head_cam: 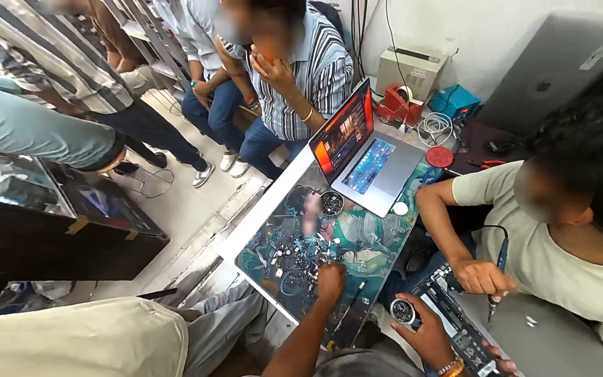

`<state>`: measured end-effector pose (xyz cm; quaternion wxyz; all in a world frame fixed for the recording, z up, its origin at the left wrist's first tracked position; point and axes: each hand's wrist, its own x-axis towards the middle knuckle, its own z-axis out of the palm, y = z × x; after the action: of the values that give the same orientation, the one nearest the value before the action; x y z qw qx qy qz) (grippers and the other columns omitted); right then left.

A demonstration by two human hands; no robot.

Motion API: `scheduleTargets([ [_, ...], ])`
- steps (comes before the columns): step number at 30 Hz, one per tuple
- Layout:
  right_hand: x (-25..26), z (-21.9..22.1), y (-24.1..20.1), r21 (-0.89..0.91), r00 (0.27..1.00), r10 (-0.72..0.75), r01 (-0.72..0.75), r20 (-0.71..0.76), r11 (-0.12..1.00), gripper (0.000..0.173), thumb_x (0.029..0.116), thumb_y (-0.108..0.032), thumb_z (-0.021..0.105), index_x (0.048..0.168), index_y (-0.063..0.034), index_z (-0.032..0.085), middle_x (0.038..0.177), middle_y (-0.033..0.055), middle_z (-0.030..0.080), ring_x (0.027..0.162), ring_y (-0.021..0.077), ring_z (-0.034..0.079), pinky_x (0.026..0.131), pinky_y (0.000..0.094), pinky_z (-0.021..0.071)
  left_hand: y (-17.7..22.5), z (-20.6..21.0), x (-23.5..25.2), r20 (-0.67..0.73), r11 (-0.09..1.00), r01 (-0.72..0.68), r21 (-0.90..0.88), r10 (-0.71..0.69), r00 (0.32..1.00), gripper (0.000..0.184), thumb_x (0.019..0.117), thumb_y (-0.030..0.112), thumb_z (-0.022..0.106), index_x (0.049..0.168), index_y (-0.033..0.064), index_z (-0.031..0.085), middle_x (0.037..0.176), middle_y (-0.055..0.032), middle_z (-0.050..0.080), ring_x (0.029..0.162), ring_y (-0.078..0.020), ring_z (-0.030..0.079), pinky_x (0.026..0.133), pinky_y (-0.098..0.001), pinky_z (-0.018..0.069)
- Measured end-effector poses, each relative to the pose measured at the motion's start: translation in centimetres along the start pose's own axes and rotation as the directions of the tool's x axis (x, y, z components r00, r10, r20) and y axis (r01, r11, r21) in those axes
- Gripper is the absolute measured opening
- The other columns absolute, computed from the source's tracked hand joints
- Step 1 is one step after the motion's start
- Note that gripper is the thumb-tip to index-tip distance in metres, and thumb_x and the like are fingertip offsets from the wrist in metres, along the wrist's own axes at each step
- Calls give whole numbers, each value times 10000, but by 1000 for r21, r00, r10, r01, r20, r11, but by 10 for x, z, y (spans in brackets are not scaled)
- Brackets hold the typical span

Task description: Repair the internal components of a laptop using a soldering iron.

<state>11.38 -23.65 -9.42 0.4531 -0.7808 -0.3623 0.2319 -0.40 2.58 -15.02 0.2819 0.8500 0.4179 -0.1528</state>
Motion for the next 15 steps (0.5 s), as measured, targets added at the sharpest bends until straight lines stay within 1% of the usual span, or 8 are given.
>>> scheduleTargets([
  [4, -2, -4, 2, -11, 1000, 7, -7, -4, 1000, 624, 713, -331, 868, 1254, -78, 689, 1261, 48, 695, 1174, 118, 651, 1016, 318, 547, 4, 3, 7, 21, 996, -47, 81, 45, 999, 288, 1030, 258, 540, 1172, 148, 764, 1274, -72, 709, 1281, -286, 594, 1123, -495, 425],
  [7, -1, -2, 2, -20, 1000, -5, 5, -5, 1000, 618, 708, -324, 871, 1245, -74, 696, 1252, 55, 700, 1168, 122, 656, 1015, 314, 548, 4, 3, 12, 20, 967, -147, 207, 146, 989, 282, 1042, 180, 500, 1152, 79, 739, 1272, -109, 694, 1268, -311, 590, 1091, -503, 436],
  [9, 0, -2, -3, -25, 1000, 15, -15, 20, 1000, 614, 722, -324, 870, 1259, -85, 690, 1263, 50, 695, 1179, 117, 649, 1022, 315, 544, 6, 4, 12, 24, 958, -156, 242, 155, 988, 280, 1041, 151, 490, 1182, 52, 710, 1313, -132, 664, 1289, -318, 573, 1093, -512, 436],
  [10, 1, -1, -5, -16, 1000, 19, -19, 24, 1000, 613, 724, -318, 872, 1262, -86, 690, 1267, 52, 692, 1182, 118, 647, 1022, 316, 545, 9, 1, 10, 12, 968, -144, 205, 144, 989, 288, 1043, 159, 483, 1195, 52, 702, 1319, -135, 656, 1294, -317, 568, 1093, -518, 434],
  [12, 7, 1, -7, -8, 1000, 14, -14, 16, 1000, 616, 723, -310, 873, 1266, -85, 690, 1273, 53, 691, 1182, 125, 649, 1021, 319, 546, 23, -13, -3, -60, 986, -166, 2, 166, 984, 308, 1058, 206, 465, 1186, 60, 704, 1247, -135, 674, 1245, -313, 592, 1078, -517, 440],
  [13, 10, 2, -7, -8, 1000, 13, -13, 15, 1000, 618, 721, -310, 873, 1267, -83, 690, 1276, 56, 690, 1182, 131, 650, 1020, 326, 547, 32, -20, -16, -111, 965, -225, -132, 211, 971, 301, 1058, 217, 478, 1169, 56, 708, 1202, -136, 681, 1211, -309, 606, 1076, -513, 446],
  [14, 12, 3, -7, -10, 1000, 12, -12, 17, 1000, 619, 722, -307, 875, 1267, -80, 690, 1278, 61, 689, 1179, 139, 653, 1015, 336, 551, 42, -27, -32, -170, 918, -307, -250, 271, 948, 285, 1050, 216, 496, 1140, 52, 711, 1157, -131, 687, 1171, -301, 622, 1059, -508, 464],
  [15, 13, 5, -7, -11, 1000, 11, -11, 23, 1000, 621, 723, -303, 877, 1269, -75, 687, 1281, 68, 688, 1178, 149, 655, 1012, 347, 553, 52, -34, -49, -226, 854, -402, -329, 343, 912, 268, 1044, 216, 512, 1105, 50, 713, 1119, -121, 694, 1130, -289, 639, 1037, -503, 489],
])
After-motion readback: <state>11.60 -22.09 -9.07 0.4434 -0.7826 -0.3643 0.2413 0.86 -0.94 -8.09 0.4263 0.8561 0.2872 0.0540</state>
